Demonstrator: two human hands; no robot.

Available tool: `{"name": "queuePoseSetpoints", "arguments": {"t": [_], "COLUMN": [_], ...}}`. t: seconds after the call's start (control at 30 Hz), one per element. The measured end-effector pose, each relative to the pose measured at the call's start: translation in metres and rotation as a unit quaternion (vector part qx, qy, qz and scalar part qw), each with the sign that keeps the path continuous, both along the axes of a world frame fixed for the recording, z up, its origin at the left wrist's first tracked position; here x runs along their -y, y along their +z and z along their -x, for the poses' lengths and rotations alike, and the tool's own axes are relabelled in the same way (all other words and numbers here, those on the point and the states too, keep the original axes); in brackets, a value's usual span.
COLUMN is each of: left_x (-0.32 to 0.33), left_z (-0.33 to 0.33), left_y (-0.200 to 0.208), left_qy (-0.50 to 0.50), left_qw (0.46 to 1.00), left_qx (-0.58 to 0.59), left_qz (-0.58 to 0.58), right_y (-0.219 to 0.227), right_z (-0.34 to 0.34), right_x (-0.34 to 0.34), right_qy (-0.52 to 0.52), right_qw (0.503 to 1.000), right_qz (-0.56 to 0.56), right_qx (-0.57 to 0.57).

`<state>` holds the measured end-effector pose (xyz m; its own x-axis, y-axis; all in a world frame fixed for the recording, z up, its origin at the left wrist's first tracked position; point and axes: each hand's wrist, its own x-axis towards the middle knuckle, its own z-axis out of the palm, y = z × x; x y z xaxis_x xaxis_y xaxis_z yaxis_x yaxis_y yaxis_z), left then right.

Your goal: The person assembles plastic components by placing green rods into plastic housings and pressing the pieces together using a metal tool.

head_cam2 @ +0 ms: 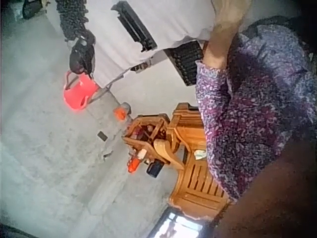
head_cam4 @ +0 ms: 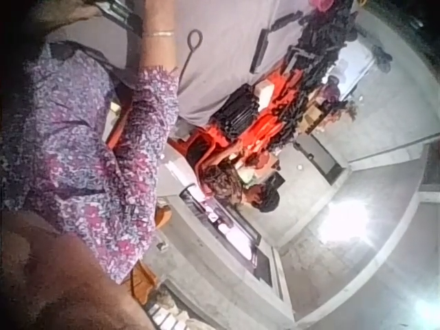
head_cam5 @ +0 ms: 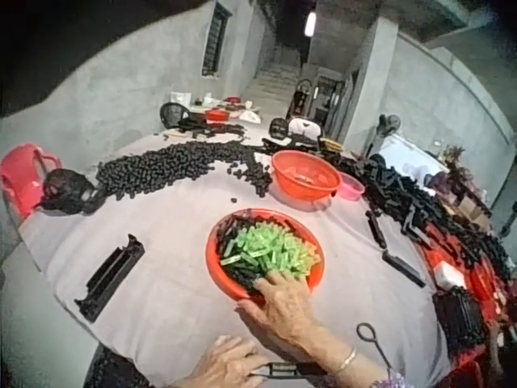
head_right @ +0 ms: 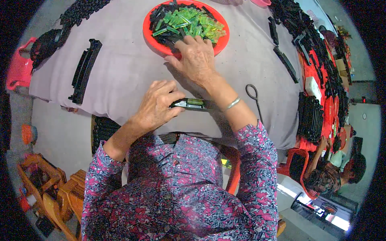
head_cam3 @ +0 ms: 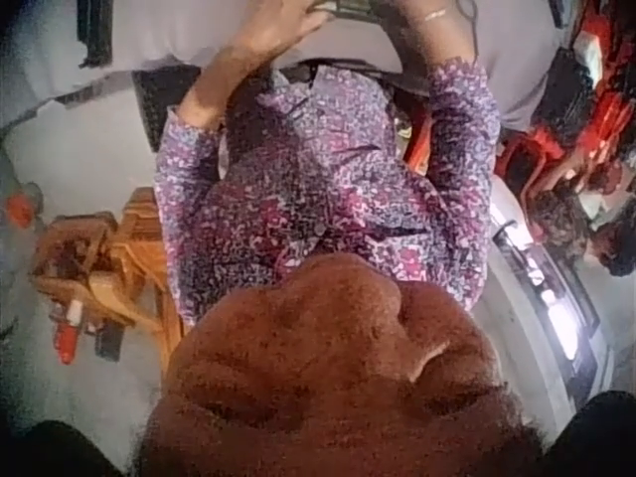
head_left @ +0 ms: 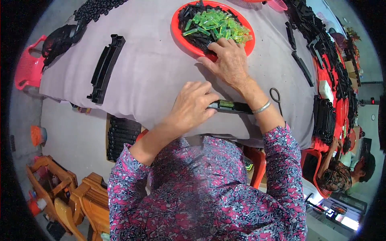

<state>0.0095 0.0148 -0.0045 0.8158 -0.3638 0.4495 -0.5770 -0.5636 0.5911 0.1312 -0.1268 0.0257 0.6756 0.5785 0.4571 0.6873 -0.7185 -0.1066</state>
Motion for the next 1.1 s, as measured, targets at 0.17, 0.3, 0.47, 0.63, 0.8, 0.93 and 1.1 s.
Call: {"name": "queuePoseSetpoints", "arguments": {"t": [0.17, 0.3, 0.47, 0.63, 0.8, 0.93, 1.1], "left_x": [0.001, 0.001, 0.0, 0.0, -0.001, -0.001, -0.001], "left_z": [0.0, 0.0, -0.001, -0.001, -0.001, 0.0, -0.001], "left_y": [0.001, 0.0, -0.001, 0.0, 0.002, 0.001, 0.002], "left_qy": [0.001, 0.003, 0.008, 0.008, 0.001, 0.002, 0.0], "left_qw": [1.0, 1.0, 1.0, 1.0, 1.0, 1.0, 1.0], "left_qx": [-0.003, -0.005, 0.002, 0.003, -0.001, -0.002, -0.007], "left_qz": [-0.004, -0.011, -0.017, -0.018, -0.017, -0.005, -0.009], "right_y": [-0.002, -0.001, -0.002, -0.002, -0.006, -0.001, -0.009], "right_z": [0.0, -0.002, 0.001, -0.001, 0.002, 0.005, 0.004], "right_x": [-0.008, -0.007, -0.008, -0.011, -0.011, -0.013, -0.01], "right_qy": [-0.026, 0.006, 0.006, 0.023, 0.001, -0.004, 0.043], "right_qw": [0.997, 0.998, 0.998, 0.999, 0.999, 0.998, 0.998], "right_qz": [0.034, 0.031, 0.036, -0.016, 0.034, 0.062, 0.032], "right_qx": [0.057, 0.054, 0.06, 0.042, 0.04, 0.026, 0.036]}}
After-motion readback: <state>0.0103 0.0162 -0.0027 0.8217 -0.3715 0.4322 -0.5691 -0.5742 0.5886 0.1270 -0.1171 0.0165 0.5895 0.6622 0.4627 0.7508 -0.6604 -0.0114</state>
